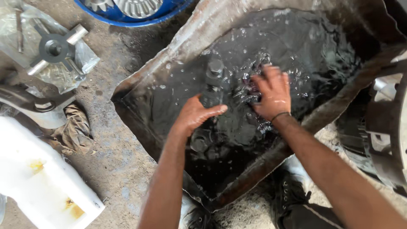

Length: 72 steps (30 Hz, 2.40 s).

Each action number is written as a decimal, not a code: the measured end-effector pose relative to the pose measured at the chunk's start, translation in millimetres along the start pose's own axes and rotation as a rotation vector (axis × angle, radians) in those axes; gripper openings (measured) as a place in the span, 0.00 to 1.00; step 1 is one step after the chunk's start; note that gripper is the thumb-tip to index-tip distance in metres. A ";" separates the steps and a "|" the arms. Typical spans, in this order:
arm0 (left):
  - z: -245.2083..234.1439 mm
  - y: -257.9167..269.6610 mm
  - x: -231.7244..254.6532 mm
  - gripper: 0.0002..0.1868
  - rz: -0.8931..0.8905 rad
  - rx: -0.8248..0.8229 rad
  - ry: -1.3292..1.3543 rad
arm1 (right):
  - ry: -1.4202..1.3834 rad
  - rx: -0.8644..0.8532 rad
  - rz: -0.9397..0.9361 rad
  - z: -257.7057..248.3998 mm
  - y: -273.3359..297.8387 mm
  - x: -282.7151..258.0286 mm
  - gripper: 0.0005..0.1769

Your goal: The person washes a blue circular gasket and a metal mechanical part in a metal tray filled with dark liquid using a cloth. The person scrubs the parts thoroughly and places the cleaned gasket into a blue bucket containing other mechanical components.

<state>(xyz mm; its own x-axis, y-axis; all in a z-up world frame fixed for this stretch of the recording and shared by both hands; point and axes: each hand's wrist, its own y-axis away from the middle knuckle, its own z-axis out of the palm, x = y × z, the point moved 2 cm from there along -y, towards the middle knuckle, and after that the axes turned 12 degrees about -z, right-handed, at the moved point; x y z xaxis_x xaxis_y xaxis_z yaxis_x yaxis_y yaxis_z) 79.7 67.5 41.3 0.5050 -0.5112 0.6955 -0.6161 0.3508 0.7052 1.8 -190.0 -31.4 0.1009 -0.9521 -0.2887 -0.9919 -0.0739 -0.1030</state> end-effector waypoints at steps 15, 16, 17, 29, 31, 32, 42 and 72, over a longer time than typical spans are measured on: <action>-15.7 -32.9 -45.5 0.47 -0.164 -0.080 0.399 | -1.715 0.362 0.461 -1.1 -21.1 -12.1 0.31; -21.0 -32.9 -46.0 0.49 -0.186 -0.090 0.420 | -1.949 0.312 0.394 -19.2 -24.1 -16.6 0.31; -24.7 -32.0 -46.5 0.46 -0.107 -0.083 0.385 | -2.033 0.316 0.393 -33.8 -26.9 -24.5 0.32; -27.3 -56.4 -44.4 0.35 -0.136 0.118 0.210 | -2.194 0.300 0.100 -137.4 -116.8 -138.3 0.20; -28.8 -70.2 -58.5 0.36 -0.244 0.141 0.178 | -2.149 0.246 0.097 -135.1 -124.3 -156.3 0.19; -29.3 -74.2 -65.0 0.36 -0.146 0.169 0.083 | -2.125 0.166 0.096 -131.5 -126.8 -164.1 0.22; -22.2 -47.8 -37.9 0.56 -0.076 0.341 -0.299 | -1.333 0.201 0.198 -84.3 -96.2 -101.7 0.24; -65.7 -53.9 -72.5 0.19 -0.198 0.155 0.648 | -0.261 0.152 0.126 26.3 -18.4 -34.7 0.35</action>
<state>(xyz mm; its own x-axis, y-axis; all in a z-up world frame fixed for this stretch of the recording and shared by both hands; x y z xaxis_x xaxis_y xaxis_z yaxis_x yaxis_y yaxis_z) 116.0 137.2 -38.0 0.8462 0.0346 0.5318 -0.5300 0.1585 0.8330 18.6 -147.9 -44.5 0.0135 -0.8412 -0.5406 -0.9769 0.1041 -0.1864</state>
